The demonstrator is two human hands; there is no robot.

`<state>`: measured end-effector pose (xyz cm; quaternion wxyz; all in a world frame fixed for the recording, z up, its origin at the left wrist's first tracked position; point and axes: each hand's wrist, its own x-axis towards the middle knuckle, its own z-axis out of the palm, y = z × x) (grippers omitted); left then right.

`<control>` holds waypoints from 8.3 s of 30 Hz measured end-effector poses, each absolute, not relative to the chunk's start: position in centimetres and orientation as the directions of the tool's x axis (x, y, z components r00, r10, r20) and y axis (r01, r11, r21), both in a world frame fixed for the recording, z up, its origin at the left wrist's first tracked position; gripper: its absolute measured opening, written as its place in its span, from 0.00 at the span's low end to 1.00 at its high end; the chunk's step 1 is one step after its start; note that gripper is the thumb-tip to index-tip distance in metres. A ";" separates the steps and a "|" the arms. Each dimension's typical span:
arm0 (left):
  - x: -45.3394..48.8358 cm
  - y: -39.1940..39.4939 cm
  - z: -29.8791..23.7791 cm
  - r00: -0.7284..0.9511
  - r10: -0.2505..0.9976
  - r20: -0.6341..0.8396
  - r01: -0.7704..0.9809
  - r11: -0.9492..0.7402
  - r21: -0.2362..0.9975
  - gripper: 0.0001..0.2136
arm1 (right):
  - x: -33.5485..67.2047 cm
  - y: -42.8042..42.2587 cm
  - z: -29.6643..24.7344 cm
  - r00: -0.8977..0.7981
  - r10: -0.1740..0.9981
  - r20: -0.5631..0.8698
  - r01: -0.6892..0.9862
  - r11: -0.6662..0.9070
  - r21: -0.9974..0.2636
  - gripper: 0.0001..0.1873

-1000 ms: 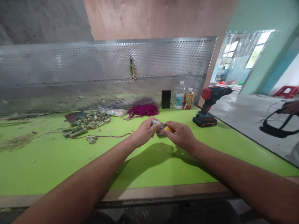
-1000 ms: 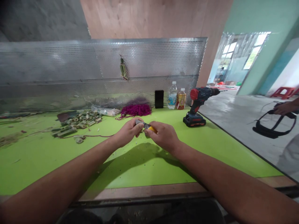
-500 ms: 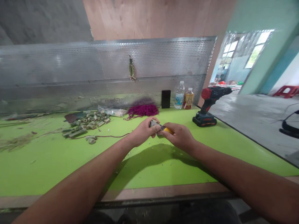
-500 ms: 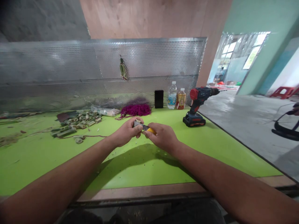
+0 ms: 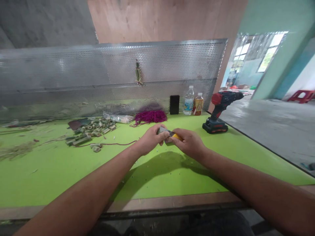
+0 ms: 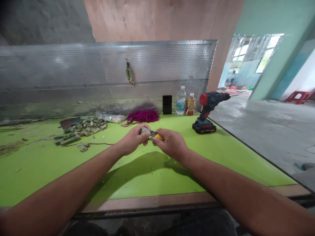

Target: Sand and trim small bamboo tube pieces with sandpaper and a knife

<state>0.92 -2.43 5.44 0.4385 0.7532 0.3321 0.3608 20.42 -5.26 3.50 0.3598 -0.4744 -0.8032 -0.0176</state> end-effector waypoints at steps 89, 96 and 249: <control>-0.1 -2.0 5.6 0.683 0.697 0.221 -0.386 0.087 0.919 0.08 | 22.9 -2.2 4.3 0.059 0.809 0.584 0.713 0.375 -0.592 0.21; 0.2 -1.7 4.7 0.613 0.741 0.272 -0.321 -0.081 0.944 0.23 | 22.3 -2.6 3.9 -0.048 0.772 0.634 0.616 0.523 -0.589 0.18; 1.4 -2.0 3.9 0.472 0.850 0.233 0.125 -0.326 0.937 0.23 | 20.2 -5.0 3.6 -0.274 0.812 0.515 0.791 0.495 -0.359 0.17</control>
